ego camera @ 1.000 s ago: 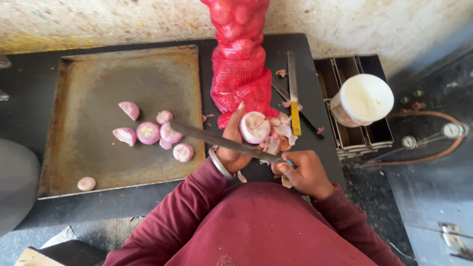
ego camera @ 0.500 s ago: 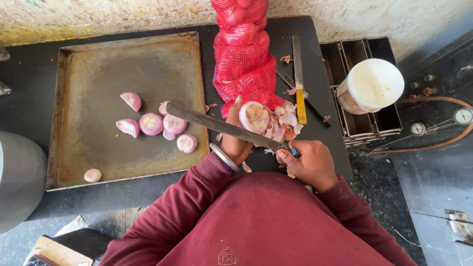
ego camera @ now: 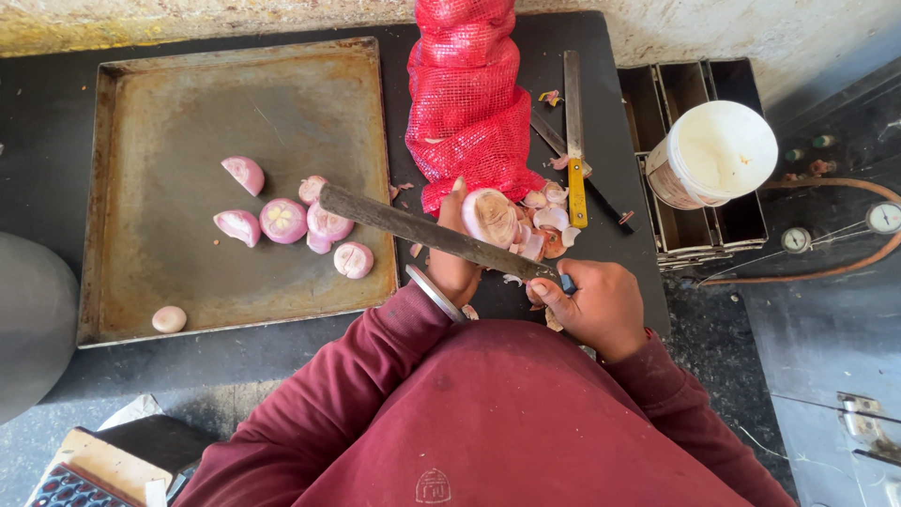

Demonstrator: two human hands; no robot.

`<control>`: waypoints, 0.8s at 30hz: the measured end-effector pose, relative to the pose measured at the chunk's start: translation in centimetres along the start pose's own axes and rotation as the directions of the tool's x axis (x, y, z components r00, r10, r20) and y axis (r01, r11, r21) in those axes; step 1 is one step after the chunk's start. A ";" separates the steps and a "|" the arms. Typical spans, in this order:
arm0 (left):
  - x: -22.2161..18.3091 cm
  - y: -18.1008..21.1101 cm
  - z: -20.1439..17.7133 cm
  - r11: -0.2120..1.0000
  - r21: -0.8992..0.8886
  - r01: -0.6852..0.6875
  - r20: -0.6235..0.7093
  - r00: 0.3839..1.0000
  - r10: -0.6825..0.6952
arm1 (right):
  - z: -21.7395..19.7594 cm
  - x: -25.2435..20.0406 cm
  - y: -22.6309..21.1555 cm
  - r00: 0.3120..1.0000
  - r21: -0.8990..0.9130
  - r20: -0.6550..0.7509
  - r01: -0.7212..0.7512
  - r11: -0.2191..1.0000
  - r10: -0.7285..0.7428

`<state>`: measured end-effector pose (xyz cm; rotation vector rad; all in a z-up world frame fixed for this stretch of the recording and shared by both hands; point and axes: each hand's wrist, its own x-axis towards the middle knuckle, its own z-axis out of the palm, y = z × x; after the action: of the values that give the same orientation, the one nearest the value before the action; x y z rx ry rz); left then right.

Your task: The person removes onions from a red mesh bag and peels the outer skin using a knife and their hands. They then cut the peeled onions into smaller pieces and place them on a metal tray.

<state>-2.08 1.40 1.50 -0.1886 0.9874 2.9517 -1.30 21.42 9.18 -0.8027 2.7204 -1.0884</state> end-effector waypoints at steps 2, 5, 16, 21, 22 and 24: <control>0.1 -0.5 -0.2 0.999 -0.037 -0.009 -0.108 0.994 0.005 | 0.0 0.2 -0.2 1.000 -0.060 -0.019 0.014 0.998 -0.016; 0.2 -0.9 -0.6 0.999 0.022 -0.044 -0.167 0.985 0.048 | -0.2 0.4 -0.6 0.997 -0.079 -0.044 0.054 0.995 -0.058; 0.1 0.4 1.3 0.992 0.031 0.121 -0.086 0.989 -0.118 | -0.8 2.0 -0.9 0.982 -0.260 -0.111 0.119 0.958 -0.152; -0.2 2.7 0.3 0.992 0.053 0.117 -0.032 0.993 -0.116 | -1.6 2.0 -0.4 0.993 -0.332 -0.077 0.058 0.942 -0.088; -0.2 2.7 0.1 0.993 0.049 0.108 -0.037 0.994 -0.106 | -1.6 1.9 -0.4 0.993 -0.342 -0.073 0.061 0.938 -0.091; -0.4 2.1 -0.1 0.991 0.072 0.110 -0.073 0.992 -0.105 | -1.5 1.8 -0.6 0.991 -0.348 -0.071 0.080 0.934 -0.111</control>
<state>-1.85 -0.33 2.72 -0.3329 1.0590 2.8230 -3.02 21.09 10.83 -0.9616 3.0259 -0.6812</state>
